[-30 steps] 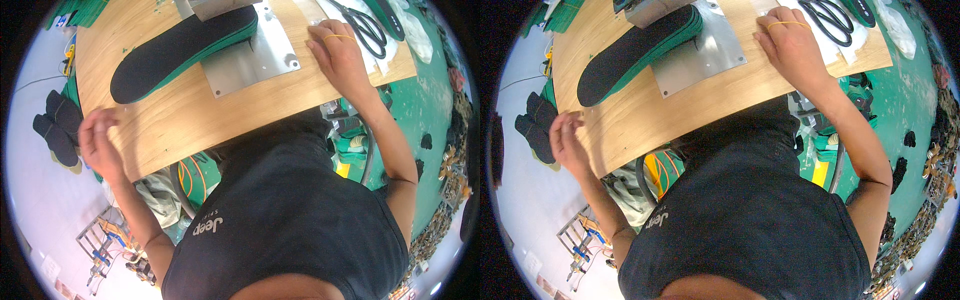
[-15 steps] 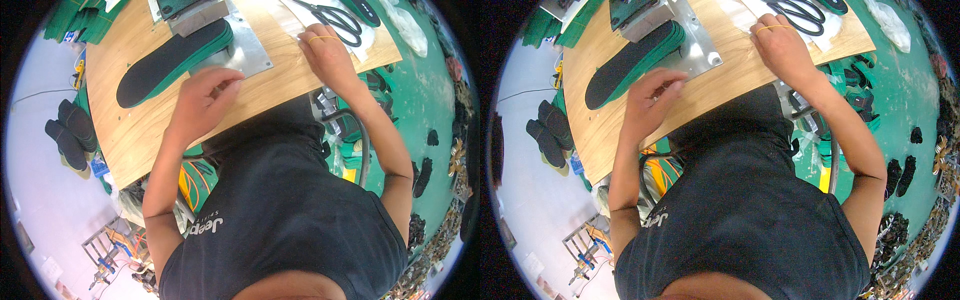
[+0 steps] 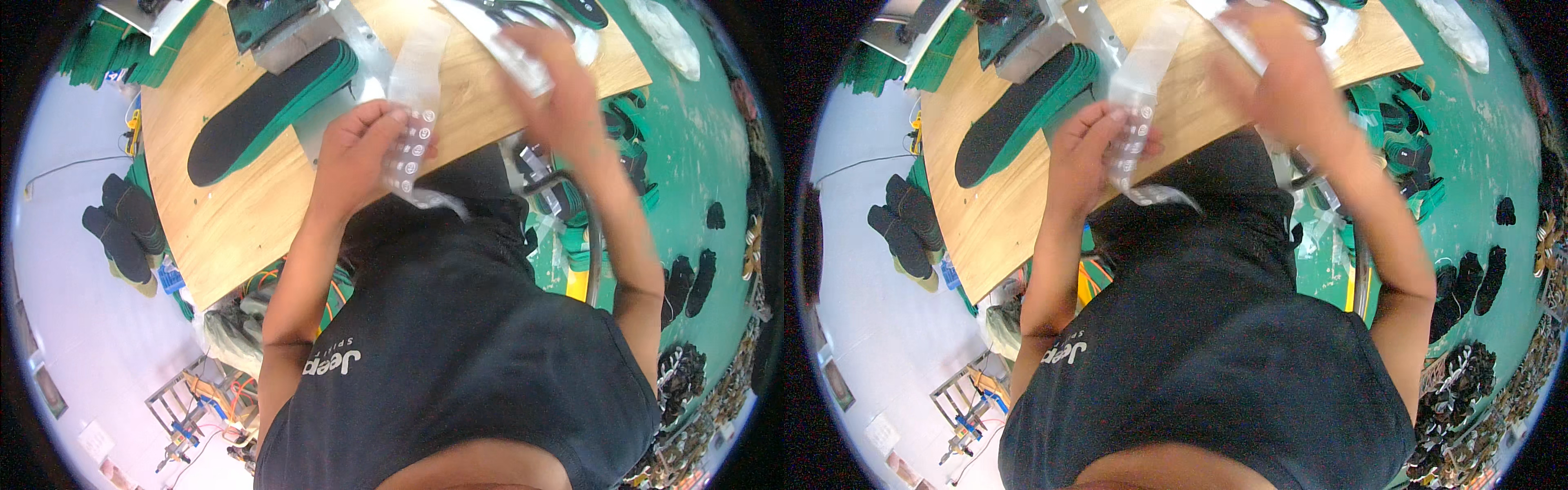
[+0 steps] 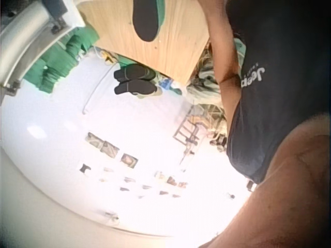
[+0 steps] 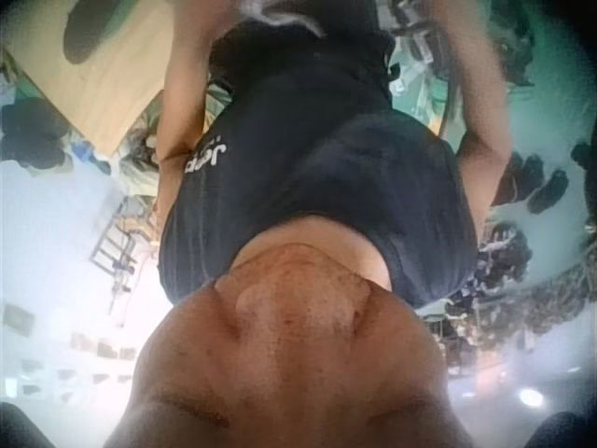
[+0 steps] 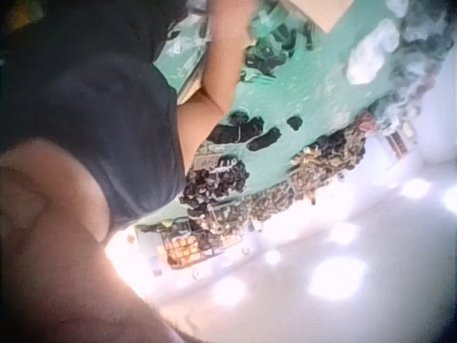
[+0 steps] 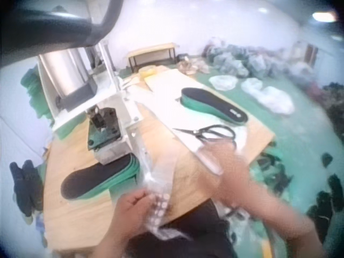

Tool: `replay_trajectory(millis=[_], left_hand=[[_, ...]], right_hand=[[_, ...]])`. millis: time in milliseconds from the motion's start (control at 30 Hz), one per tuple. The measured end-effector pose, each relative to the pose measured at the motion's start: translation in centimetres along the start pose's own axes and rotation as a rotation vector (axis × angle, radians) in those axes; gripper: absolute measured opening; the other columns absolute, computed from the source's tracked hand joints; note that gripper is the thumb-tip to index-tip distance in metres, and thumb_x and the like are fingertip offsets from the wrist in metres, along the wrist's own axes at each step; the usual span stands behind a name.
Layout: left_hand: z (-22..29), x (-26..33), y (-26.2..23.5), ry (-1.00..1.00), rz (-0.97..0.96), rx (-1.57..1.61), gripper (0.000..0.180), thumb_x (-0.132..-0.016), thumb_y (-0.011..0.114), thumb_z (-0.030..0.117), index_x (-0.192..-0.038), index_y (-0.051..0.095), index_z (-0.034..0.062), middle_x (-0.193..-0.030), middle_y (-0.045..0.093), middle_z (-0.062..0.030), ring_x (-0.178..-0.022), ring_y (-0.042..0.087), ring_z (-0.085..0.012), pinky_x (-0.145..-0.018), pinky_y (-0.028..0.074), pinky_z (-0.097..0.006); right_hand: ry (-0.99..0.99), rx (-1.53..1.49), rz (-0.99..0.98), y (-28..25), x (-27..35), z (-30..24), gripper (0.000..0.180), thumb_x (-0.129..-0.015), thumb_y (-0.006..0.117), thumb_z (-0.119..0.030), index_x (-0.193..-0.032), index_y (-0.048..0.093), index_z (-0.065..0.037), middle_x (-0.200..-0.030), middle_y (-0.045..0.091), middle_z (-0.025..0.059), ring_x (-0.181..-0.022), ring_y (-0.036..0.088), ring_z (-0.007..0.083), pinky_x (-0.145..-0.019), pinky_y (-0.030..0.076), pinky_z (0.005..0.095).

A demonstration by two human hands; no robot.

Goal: The person stacks green insoles, places a black cover on one, cuts a label from a sheet using scissors, and applies the label to the insole by hand.

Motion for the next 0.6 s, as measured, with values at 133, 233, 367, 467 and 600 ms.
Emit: replay_trajectory(millis=[133, 233, 367, 467, 600], left_hand=[[-0.2, 0.4, -1.3, 0.076, 0.011, -0.060, 0.017, -0.088, 0.061, 0.012, -0.098, 0.062, -0.0024, -0.087, 0.066, -0.0078, -0.076, 0.063, -0.0105, -0.068, 0.051, -0.024], [0.2, 0.5, -1.3, 0.121, 0.000, -0.086, 0.017, -0.088, 0.062, 0.012, -0.098, 0.063, -0.0021, -0.086, 0.066, -0.0073, -0.076, 0.062, -0.0101, -0.068, 0.050, -0.023], [0.3, 0.5, -1.3, 0.187, -0.006, -0.106, 0.017, -0.090, 0.059, 0.012, -0.100, 0.062, -0.0013, -0.086, 0.066, -0.0066, -0.073, 0.061, -0.0110, -0.066, 0.051, -0.024], [0.3, 0.5, -1.6, 0.153, 0.004, -0.006, 0.019, -0.091, 0.060, 0.014, -0.100, 0.063, -0.0025, -0.085, 0.066, -0.0061, -0.074, 0.061, -0.0087, -0.067, 0.049, -0.022], [1.1, 0.5, -2.2, 0.251, 0.120, -0.072, 0.019, -0.092, 0.059, 0.015, -0.099, 0.064, -0.0022, -0.083, 0.065, -0.0043, -0.071, 0.057, -0.0065, -0.064, 0.046, -0.020]], right_hand=[[0.412, 0.294, -0.435, 1.2, -3.6, 8.8, 0.036, -0.076, 0.060, -0.014, -0.108, 0.054, 0.001, -0.100, 0.057, 0.0224, -0.097, 0.055, 0.0358, -0.082, 0.046, 0.0409], [0.392, 0.328, -0.608, 1.2, -4.9, 8.2, 0.037, -0.074, 0.063, -0.015, -0.105, 0.054, 0.001, -0.096, 0.059, 0.0216, -0.092, 0.057, 0.0344, -0.081, 0.046, 0.0403], [0.382, 0.178, -0.522, 0.7, -5.6, 9.1, 0.049, -0.072, 0.068, -0.019, -0.113, 0.054, 0.003, -0.096, 0.060, 0.0206, -0.086, 0.059, 0.0323, -0.075, 0.048, 0.0394], [0.518, -0.357, -0.253, -1.5, -3.3, 9.5, 0.050, -0.082, 0.063, -0.021, -0.127, 0.050, -0.004, -0.103, 0.060, 0.0134, -0.092, 0.058, 0.0201, -0.076, 0.047, 0.0303], [0.702, -0.711, -0.474, -2.7, 2.9, 3.5, 0.068, -0.076, 0.072, -0.038, -0.131, 0.049, -0.004, -0.083, 0.055, 0.0023, -0.069, 0.053, 0.0096, -0.059, 0.041, 0.0210]])
Point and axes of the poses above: each hand's wrist, its own x-axis away from the middle knuckle, its own y-axis out of the palm, z = x × y, the point moved 7 cm from there along -x, towards the middle knuckle
